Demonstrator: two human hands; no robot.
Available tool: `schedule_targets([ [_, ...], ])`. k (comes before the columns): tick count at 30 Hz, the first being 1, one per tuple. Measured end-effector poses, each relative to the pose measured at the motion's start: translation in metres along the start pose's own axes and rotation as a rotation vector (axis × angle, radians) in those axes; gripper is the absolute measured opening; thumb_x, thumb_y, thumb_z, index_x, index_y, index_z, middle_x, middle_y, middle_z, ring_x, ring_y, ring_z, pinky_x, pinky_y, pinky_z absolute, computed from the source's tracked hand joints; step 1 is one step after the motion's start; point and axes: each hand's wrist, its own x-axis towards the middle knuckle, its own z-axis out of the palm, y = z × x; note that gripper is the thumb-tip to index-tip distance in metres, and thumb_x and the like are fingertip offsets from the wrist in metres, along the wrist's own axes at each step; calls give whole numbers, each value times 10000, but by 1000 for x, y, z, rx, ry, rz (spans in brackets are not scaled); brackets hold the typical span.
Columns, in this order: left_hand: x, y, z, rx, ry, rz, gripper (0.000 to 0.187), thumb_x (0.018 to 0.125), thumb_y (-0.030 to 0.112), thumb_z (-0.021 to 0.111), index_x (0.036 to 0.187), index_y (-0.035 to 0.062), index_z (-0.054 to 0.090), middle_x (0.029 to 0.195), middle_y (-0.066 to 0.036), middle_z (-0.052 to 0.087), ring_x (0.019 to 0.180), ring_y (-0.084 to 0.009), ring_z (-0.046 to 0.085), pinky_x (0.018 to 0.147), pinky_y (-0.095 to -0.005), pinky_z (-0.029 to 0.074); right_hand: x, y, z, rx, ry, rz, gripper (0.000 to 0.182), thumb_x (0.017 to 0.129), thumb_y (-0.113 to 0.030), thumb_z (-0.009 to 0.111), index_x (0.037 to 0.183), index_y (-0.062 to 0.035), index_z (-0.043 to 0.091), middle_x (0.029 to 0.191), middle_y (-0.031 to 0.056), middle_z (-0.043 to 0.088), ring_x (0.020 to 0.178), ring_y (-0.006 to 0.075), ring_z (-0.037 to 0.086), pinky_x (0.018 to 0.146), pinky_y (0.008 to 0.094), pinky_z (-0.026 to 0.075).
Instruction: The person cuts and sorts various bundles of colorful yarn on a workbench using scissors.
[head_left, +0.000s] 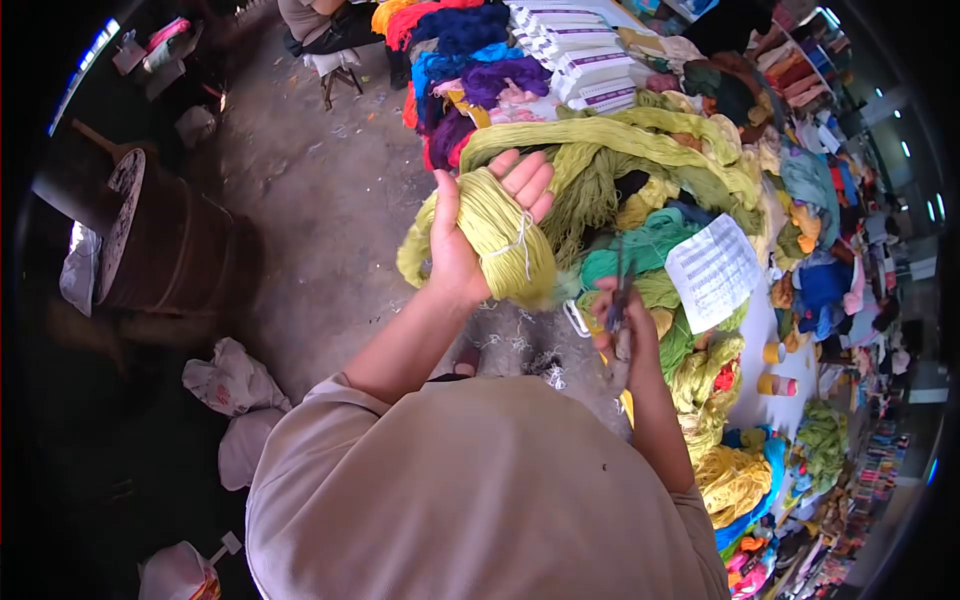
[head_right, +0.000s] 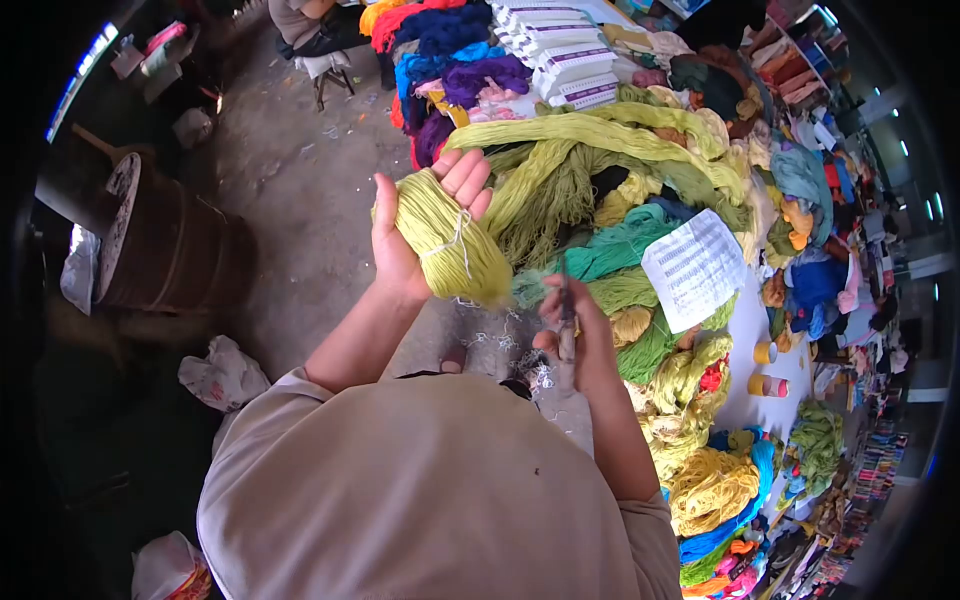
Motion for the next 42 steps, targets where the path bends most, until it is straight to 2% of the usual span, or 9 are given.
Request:
schedule_targets([
  [2, -1, 0, -1, -70, 49, -36, 749, 995, 592, 414, 1424, -22, 398, 1428, -201, 509, 1337, -308, 494, 1108, -451, 422, -4, -10, 16, -55, -130, 107, 375, 1043, -262, 405, 1252, -34, 618, 779, 36, 617, 559, 90, 594, 496, 197, 422],
  [11, -2, 9, -7, -52, 55, -57, 637, 1015, 518, 448, 1365, -13, 473, 1139, -134, 679, 939, -214, 684, 849, -403, 577, -2, -20, 51, 1, -230, 444, 302, 1020, -199, 467, 1210, -66, 660, 760, 33, 648, 663, 73, 634, 593, 190, 472],
  [23, -30, -44, -13, 562, 208, -210, 420, 1020, 414, 525, 1307, 108, 509, 807, 3, 542, 639, -97, 481, 508, -238, 423, 1, 1, 39, -203, -161, 138, 266, 892, 11, 604, 1138, -77, 658, 732, -25, 619, 549, 26, 530, 476, 192, 371],
  [24, -30, -47, -11, 600, 223, -197, 349, 1027, 360, 537, 1252, 93, 533, 757, 22, 499, 640, -66, 450, 510, -215, 382, -4, -1, 47, -407, -156, -96, 515, 880, -512, 704, 1089, -45, 636, 695, -49, 543, 539, 30, 468, 483, 182, 305],
  [30, -29, -76, -41, 1027, 51, 125, 161, 967, 140, 610, 1111, 67, 613, 823, 4, 593, 711, -124, 571, 610, -331, 467, -15, -27, 51, -272, -51, -24, 902, 667, -780, 686, 1125, -8, 597, 689, -24, 538, 577, 36, 470, 505, 186, 323],
  [35, -25, -75, -89, 1943, -426, 503, 357, 910, 240, 576, 1242, 114, 605, 1251, -99, 635, 1130, -290, 608, 984, -443, 469, -16, -72, 42, -344, -189, 417, 806, 693, -698, 692, 1157, -43, 621, 727, -20, 567, 625, 57, 499, 570, 201, 375],
  [36, -24, -66, -79, 1837, -445, 76, 409, 915, 268, 551, 1297, 128, 582, 1408, -114, 540, 1309, -296, 490, 1163, -457, 321, -14, -69, 35, -368, -240, 348, 557, 868, -527, 702, 1156, -57, 628, 721, -27, 561, 649, 55, 509, 594, 210, 399],
  [39, -13, -73, -89, 2293, -732, 396, 448, 929, 358, 497, 1275, 85, 577, 1374, -145, 539, 1380, -355, 400, 1216, -577, 186, -8, -81, 33, -462, -186, 523, 250, 904, -41, 632, 1154, -43, 622, 704, -32, 550, 657, 58, 538, 578, 204, 415],
  [42, -10, -69, -77, 2374, -833, 312, 505, 919, 426, 503, 1293, 96, 583, 1468, -121, 481, 1447, -359, 311, 1225, -597, 120, 1, -75, 20, -548, -238, 511, 274, 1002, -249, 483, 1078, -61, 667, 819, 30, 675, 651, 88, 613, 555, 204, 460],
])
